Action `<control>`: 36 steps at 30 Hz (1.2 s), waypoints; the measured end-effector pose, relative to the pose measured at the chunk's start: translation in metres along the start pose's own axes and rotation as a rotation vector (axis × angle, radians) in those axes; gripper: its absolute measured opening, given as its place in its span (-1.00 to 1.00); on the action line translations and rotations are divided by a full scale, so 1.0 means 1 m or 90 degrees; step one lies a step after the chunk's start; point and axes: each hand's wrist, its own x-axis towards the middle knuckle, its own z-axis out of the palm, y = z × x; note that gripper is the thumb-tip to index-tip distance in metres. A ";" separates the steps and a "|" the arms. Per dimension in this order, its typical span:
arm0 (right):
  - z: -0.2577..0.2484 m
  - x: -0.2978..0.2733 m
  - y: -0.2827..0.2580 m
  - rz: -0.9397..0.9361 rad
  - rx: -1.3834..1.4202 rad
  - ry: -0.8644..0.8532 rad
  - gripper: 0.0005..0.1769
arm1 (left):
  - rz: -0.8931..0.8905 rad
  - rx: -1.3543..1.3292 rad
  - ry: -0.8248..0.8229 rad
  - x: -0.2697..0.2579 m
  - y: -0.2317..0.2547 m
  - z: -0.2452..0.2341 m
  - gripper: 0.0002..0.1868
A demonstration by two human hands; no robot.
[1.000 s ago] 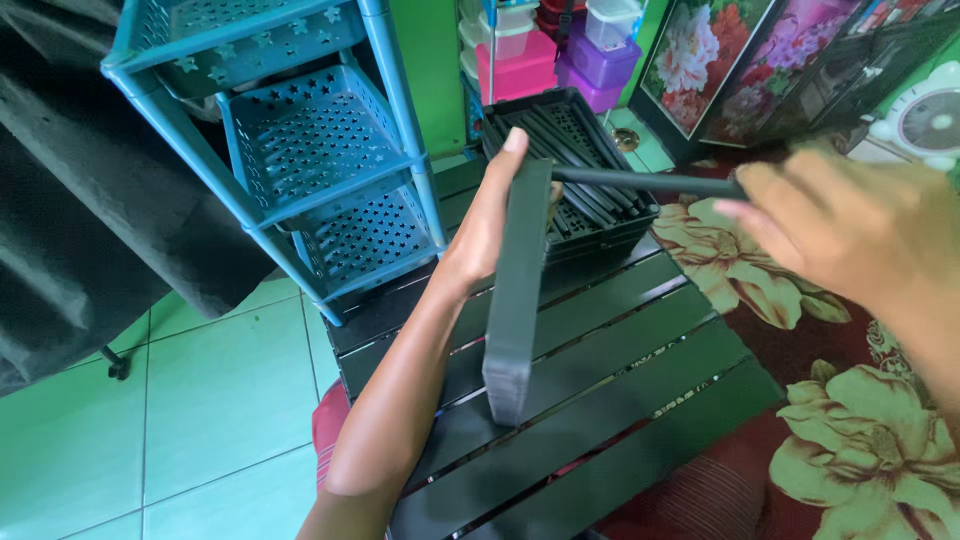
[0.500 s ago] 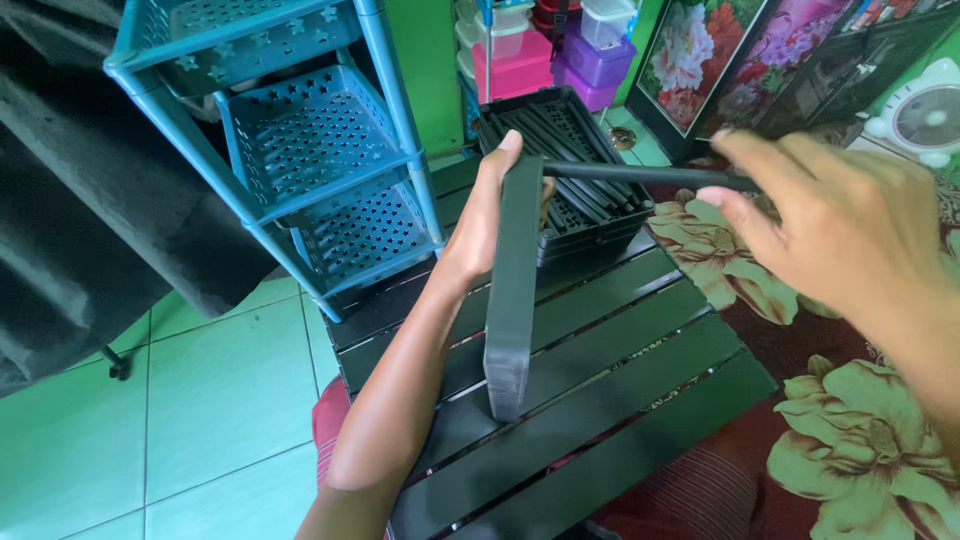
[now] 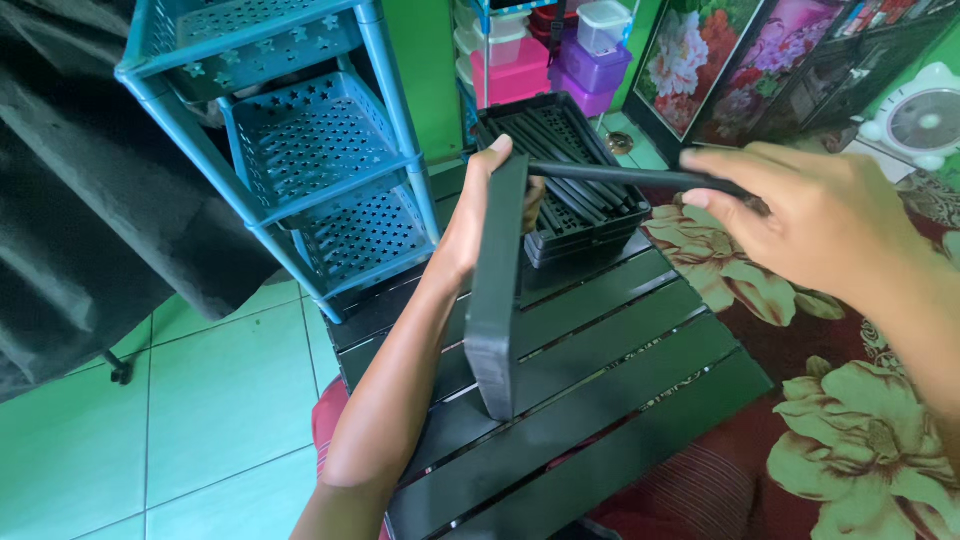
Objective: The person assembles a blue plastic three-tier storage rack by inserting cylindrical legs into the perforated trays and stacking them. They then begin assembling a black plastic rack using similar parts.
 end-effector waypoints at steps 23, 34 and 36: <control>0.009 -0.019 0.004 -0.044 -0.152 0.045 -0.74 | -0.011 0.045 -0.033 0.000 0.002 0.007 -0.36; -0.001 -0.017 -0.005 -0.085 -0.208 0.072 -0.72 | 0.012 0.051 -0.008 0.001 0.002 0.005 -0.15; 0.001 -0.018 -0.004 -0.105 -0.248 0.104 -0.72 | 0.033 -0.008 0.017 0.003 -0.007 0.009 -0.23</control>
